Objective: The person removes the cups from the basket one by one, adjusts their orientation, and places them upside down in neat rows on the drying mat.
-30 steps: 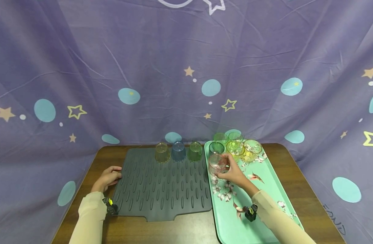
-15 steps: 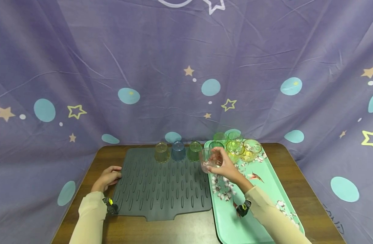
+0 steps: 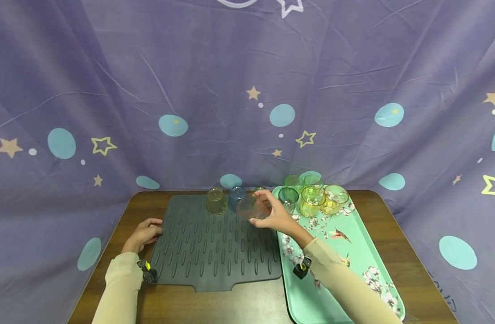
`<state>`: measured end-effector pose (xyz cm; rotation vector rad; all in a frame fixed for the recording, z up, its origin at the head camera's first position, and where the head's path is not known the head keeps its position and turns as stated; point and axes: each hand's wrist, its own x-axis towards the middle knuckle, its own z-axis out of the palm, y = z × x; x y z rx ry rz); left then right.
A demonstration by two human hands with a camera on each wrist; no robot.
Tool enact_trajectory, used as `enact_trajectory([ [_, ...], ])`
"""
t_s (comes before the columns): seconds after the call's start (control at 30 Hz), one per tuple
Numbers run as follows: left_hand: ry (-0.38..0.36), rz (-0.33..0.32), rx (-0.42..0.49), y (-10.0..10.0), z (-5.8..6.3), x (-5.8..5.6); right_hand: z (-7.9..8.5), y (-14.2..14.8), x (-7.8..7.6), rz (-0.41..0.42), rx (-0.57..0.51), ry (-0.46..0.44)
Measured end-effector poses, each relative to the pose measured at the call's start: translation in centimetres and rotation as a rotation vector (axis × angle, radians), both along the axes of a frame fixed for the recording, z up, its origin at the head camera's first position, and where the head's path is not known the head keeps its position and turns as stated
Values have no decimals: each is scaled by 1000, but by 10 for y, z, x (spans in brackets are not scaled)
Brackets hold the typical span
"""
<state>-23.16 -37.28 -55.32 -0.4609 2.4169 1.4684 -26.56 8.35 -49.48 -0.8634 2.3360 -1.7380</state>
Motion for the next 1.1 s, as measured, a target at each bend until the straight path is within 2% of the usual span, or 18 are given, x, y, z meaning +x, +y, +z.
enact_trajectory([
  [0.27, 2, 6, 8, 1, 3, -2, 12, -34, -10, 35, 232, 142],
  [0.53, -1, 8, 13, 2, 4, 0, 28, -67, -12, 77, 463, 276],
  [0.87, -7, 0, 24, 1, 3, 0, 35, -93, -16, 88, 633, 388],
  [1.1, -8, 3, 26, 0, 2, -1, 35, -104, -20, 100, 689, 405],
])
